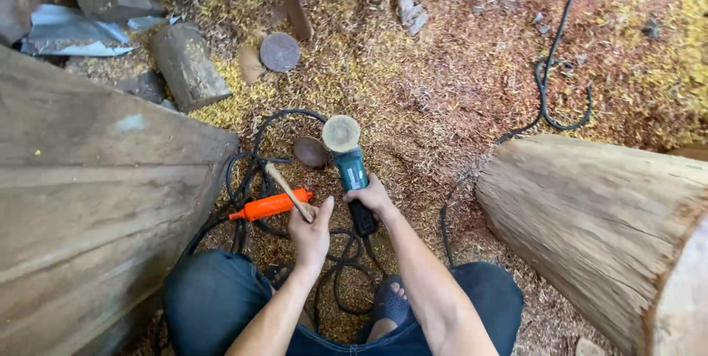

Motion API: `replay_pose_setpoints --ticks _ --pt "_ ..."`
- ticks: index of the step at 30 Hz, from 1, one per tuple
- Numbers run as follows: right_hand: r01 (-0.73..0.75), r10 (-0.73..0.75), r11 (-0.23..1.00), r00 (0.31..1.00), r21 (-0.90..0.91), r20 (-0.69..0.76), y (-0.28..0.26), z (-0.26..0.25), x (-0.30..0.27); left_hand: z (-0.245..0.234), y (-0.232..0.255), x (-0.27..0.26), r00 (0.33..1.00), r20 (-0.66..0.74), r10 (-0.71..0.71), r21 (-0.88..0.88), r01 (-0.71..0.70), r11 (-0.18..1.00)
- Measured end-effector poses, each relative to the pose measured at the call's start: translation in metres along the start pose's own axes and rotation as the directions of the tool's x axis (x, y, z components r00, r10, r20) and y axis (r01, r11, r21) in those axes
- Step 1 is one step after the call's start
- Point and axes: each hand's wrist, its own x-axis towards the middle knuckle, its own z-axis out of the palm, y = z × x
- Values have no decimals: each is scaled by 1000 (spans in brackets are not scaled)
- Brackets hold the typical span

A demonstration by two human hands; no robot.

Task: The person is using an angle grinder with a sanding disc to sand a hexagonal piece of wood and then mixes a substance in a small container.

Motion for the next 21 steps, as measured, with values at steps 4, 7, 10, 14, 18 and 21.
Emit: replay_pose_setpoints --ticks 4,7,10,14,18,21 --pt "99 -74 983 984 152 -161 17 -17 -10 45 -52 -9 983 130 -128 173 105 979" --pt "185 -120 964 943 190 -310 16 -14 -23 61 -54 -19 976 213 -43 162 8 987" --pt "312 -140 913 844 262 -519 -5 -20 -48 70 -33 -3 966 257 10 32 -19 999" --pt "532 -136 575 811 621 -569 -31 -42 -111 62 21 3 831 556 2 -89 57 994" --pt "323 -396 9 870 946 -293 -59 -67 -160 39 52 -5 573 819 -42 -233 398 888" --pt "347 -537 26 796 938 -279 -96 -78 -180 32 61 -4 433 901 15 -319 640 699"
